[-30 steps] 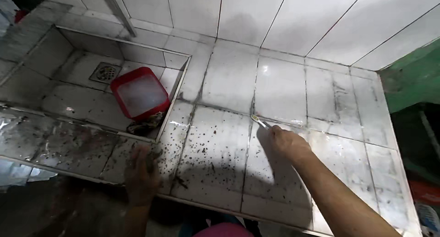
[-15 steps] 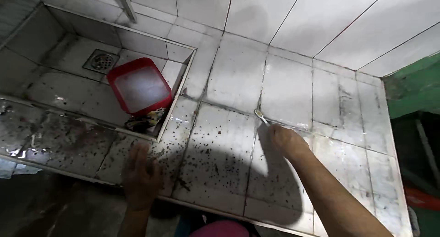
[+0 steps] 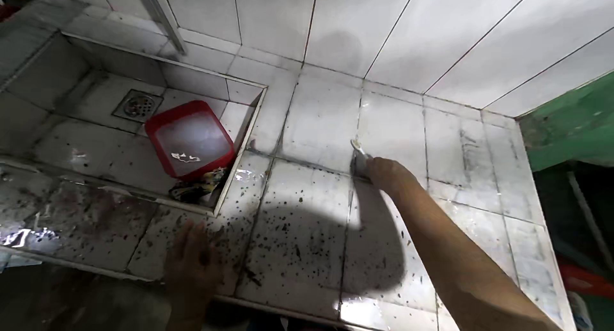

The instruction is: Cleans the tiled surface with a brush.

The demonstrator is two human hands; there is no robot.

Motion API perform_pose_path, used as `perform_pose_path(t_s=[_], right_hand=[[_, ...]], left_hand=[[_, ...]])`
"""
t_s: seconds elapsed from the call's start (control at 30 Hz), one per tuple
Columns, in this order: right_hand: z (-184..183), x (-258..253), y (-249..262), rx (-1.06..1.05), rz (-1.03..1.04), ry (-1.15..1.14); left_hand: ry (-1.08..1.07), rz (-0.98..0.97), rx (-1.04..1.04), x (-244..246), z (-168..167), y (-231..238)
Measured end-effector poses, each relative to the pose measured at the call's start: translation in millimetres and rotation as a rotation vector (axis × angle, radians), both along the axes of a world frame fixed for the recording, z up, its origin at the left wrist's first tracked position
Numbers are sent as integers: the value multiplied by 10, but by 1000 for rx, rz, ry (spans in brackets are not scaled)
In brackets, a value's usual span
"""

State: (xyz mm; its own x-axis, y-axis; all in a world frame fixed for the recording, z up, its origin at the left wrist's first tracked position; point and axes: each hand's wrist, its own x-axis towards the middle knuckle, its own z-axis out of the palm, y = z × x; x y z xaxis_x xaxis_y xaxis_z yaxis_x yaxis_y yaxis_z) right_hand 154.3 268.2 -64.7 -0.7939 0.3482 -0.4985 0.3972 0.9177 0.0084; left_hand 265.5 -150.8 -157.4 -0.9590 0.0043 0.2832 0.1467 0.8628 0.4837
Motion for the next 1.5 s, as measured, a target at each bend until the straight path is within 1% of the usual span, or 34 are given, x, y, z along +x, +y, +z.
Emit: perform_pose_path(t_s=[0.07,0.13,0.2,0.27,0.37,0.43,0.5,0.53,0.6,0.67,0.7,0.77,0.8,0.87,0.97,1.03,1.1,1.17,1.2,1.27,1.33,1.4,1.43,1.5], right_hand=[[24,277,-39,-26,-63,12],[11,288,4,-27,-82,16],[-1,52,100,-7,-41,15],[-48,-345,248,27,5,23],[-165,-965,435,69,-56,-4],[-218,-1207,503,94,-88,12],[-220,-1313,518,105,-105,28],[-208,-1301,501,104,-84,10],[-176,-1111,431,67,-85,12],[-160,-734,359,85,28,5],[-134,-526,315,82,42,7],[-77,-244,260,42,16,-6],[-69,-209,267,23,-7,0],[-107,-360,355,31,1,21],[-210,-913,524,81,21,3],[-227,-1205,519,92,-18,-6],[-200,-1339,449,111,-61,-18],[-184,-1253,401,76,-80,-21],[-171,-1134,377,64,-41,-26],[-149,-710,286,56,58,-24],[23,-173,121,-9,12,-14],[77,325,99,-37,-53,6],[82,497,140,-32,-106,-15],[49,652,388,3,-185,-49]], left_hand=[[-9,-7,6,-4,6,11],[-9,-11,-1,-11,21,13],[6,-11,-8,-16,23,14],[38,-19,-14,-32,22,13],[17,-7,-24,-17,46,16],[22,-4,-39,-4,56,25],[38,-14,-45,-2,44,17],[39,-17,-39,8,39,10],[39,-16,-26,6,31,1],[47,-15,-18,-4,33,9],[46,-16,-14,-9,36,14],[30,-21,-11,-3,48,16],[26,-23,-13,-5,51,15],[29,-28,-32,-12,43,11],[14,-37,-39,-15,43,0],[23,-43,-35,-16,46,0],[42,-35,-30,-16,41,12],[45,-29,-29,-10,56,23],[44,-31,-28,-18,80,32],[39,-35,-27,-13,120,39],[36,-28,-21,-13,124,54],[37,-19,-24,-5,89,48],[41,-20,-30,-7,69,45],[34,-37,-50,-19,65,37]])
